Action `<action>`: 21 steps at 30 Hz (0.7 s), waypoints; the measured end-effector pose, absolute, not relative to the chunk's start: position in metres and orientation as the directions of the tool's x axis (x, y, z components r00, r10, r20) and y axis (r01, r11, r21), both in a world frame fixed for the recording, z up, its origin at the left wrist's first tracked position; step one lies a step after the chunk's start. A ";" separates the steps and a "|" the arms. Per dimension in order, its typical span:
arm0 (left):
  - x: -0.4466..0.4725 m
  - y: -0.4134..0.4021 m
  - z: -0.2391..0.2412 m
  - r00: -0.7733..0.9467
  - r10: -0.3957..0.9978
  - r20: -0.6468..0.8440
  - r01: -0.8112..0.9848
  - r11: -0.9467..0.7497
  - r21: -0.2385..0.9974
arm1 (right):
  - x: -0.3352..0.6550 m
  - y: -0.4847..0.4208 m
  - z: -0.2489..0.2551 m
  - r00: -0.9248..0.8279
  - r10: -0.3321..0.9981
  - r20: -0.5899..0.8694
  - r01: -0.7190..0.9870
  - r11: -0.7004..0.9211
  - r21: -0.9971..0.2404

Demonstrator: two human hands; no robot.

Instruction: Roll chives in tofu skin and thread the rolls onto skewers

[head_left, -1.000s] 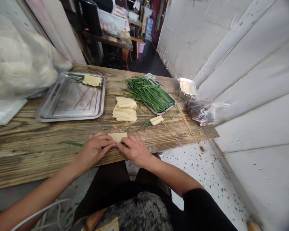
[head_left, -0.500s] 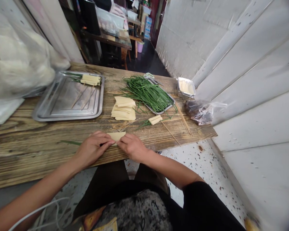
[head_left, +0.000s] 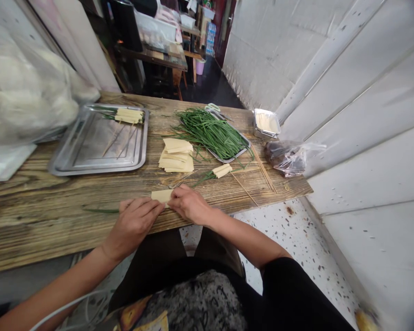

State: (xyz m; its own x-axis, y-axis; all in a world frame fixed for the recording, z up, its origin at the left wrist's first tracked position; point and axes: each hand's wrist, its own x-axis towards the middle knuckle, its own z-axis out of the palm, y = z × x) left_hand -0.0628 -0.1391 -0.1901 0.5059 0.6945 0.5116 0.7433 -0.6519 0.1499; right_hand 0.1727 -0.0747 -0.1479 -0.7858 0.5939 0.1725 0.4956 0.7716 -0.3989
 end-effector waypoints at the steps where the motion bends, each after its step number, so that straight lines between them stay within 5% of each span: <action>1: -0.061 -0.138 -0.189 0.498 0.698 0.514 0.747 -0.647 0.156 | 0.173 -0.074 -0.148 -0.784 0.595 0.176 0.493 0.770 -0.405; 11: -0.058 -0.111 -0.160 0.544 0.693 0.474 0.666 -0.700 0.258 | 0.171 -0.071 -0.143 -0.788 0.601 0.134 0.551 0.785 -0.284; 21: -0.054 -0.120 -0.164 0.491 0.746 0.450 0.754 -0.622 0.209 | 0.174 -0.067 -0.151 -0.782 0.592 0.195 0.457 0.757 -0.467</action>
